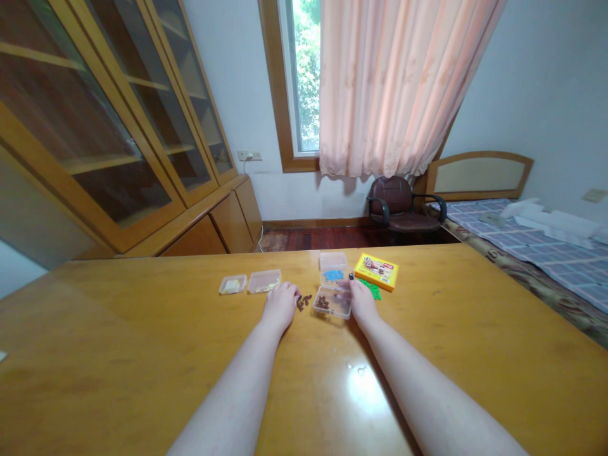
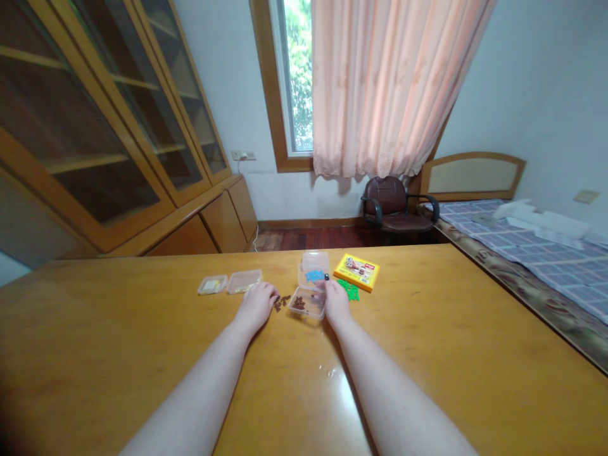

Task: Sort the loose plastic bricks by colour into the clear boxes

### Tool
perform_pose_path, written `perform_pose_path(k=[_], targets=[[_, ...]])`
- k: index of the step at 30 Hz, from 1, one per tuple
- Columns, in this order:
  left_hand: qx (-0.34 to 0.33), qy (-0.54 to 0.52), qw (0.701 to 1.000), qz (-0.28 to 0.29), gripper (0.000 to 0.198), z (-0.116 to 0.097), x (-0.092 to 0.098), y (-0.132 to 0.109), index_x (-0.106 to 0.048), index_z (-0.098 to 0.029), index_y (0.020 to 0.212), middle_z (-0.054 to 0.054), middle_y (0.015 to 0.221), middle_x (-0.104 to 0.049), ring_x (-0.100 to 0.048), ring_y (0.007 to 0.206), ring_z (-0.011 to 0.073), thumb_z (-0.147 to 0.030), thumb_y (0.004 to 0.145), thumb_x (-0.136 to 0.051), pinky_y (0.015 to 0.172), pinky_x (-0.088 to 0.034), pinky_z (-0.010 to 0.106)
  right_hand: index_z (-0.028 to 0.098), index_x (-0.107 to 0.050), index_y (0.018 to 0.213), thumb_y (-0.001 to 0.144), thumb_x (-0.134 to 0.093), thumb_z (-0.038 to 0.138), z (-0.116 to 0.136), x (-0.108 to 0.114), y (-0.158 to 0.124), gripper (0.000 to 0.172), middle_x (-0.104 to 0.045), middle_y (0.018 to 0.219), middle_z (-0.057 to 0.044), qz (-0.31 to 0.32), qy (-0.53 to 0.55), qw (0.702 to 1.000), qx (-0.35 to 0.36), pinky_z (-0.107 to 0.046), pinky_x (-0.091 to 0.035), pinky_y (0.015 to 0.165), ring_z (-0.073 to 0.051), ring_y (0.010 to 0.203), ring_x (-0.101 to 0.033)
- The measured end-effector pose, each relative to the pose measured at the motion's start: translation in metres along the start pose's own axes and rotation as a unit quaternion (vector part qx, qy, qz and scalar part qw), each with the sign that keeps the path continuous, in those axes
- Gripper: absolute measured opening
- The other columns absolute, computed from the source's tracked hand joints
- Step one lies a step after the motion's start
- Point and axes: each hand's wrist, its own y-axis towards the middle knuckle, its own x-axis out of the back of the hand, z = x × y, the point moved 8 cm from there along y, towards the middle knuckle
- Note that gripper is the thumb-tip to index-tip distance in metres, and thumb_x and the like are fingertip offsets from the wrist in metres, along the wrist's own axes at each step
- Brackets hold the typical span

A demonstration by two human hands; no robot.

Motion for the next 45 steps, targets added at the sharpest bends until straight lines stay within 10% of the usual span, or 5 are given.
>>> perform_pose_path(k=[6,11,15,30,45], targets=[[-0.010,-0.018,0.999,-0.030,0.014,-0.002,0.003,0.001,-0.062,-0.017,0.087,0.007,0.092,-0.064,-0.056,0.090,0.0213,-0.019,0.087,-0.048,0.079,-0.041,0.033,0.018,-0.066,0.072,0.075,-0.051,0.037,-0.005,0.000,0.004,0.024,-0.071,0.083,-0.005,0.018,-0.011,1.000,0.010,-0.030,-0.053,0.057,-0.017,0.058,-0.063],[-0.170,-0.122,0.968,-0.138,0.016,-0.040,0.033,-0.018,-0.063,-0.019,0.091,0.004,0.089,-0.066,-0.057,0.086,0.0170,-0.023,0.090,-0.047,0.081,-0.041,0.031,0.018,-0.067,0.073,0.073,-0.054,0.042,-0.008,-0.002,0.005,0.027,-0.071,0.082,-0.006,0.033,-0.012,0.999,0.021,-0.031,-0.053,0.059,-0.018,0.062,-0.063],[-0.258,-0.125,0.952,-0.106,0.019,-0.063,0.033,-0.030,-0.063,-0.025,0.103,0.002,0.102,-0.068,-0.058,0.092,0.0170,-0.026,0.089,-0.050,0.084,-0.041,0.033,0.018,-0.066,0.070,0.072,-0.055,0.044,-0.006,-0.003,0.003,0.028,-0.071,0.081,-0.007,0.026,0.003,0.999,0.032,-0.032,-0.054,0.061,-0.020,0.067,-0.064],[-0.025,-0.067,0.997,0.002,0.032,0.000,-0.002,0.000,-0.070,-0.025,0.096,0.004,0.102,-0.065,-0.056,0.098,0.0176,-0.009,0.082,-0.047,0.088,-0.040,0.030,0.019,-0.066,0.071,0.077,-0.050,0.037,-0.007,0.000,0.005,0.025,-0.072,0.082,-0.006,0.020,-0.002,1.000,0.006,-0.031,-0.055,0.062,-0.019,0.065,-0.065],[-0.010,-0.023,1.000,0.011,0.010,-0.001,-0.002,0.001,-0.064,-0.019,0.086,0.005,0.095,-0.064,-0.056,0.093,0.0191,-0.019,0.084,-0.054,0.081,-0.040,0.030,0.018,-0.066,0.071,0.077,-0.051,0.037,-0.003,0.000,0.003,0.025,-0.072,0.082,-0.006,0.015,-0.016,1.000,0.013,-0.030,-0.053,0.059,-0.018,0.061,-0.064]])
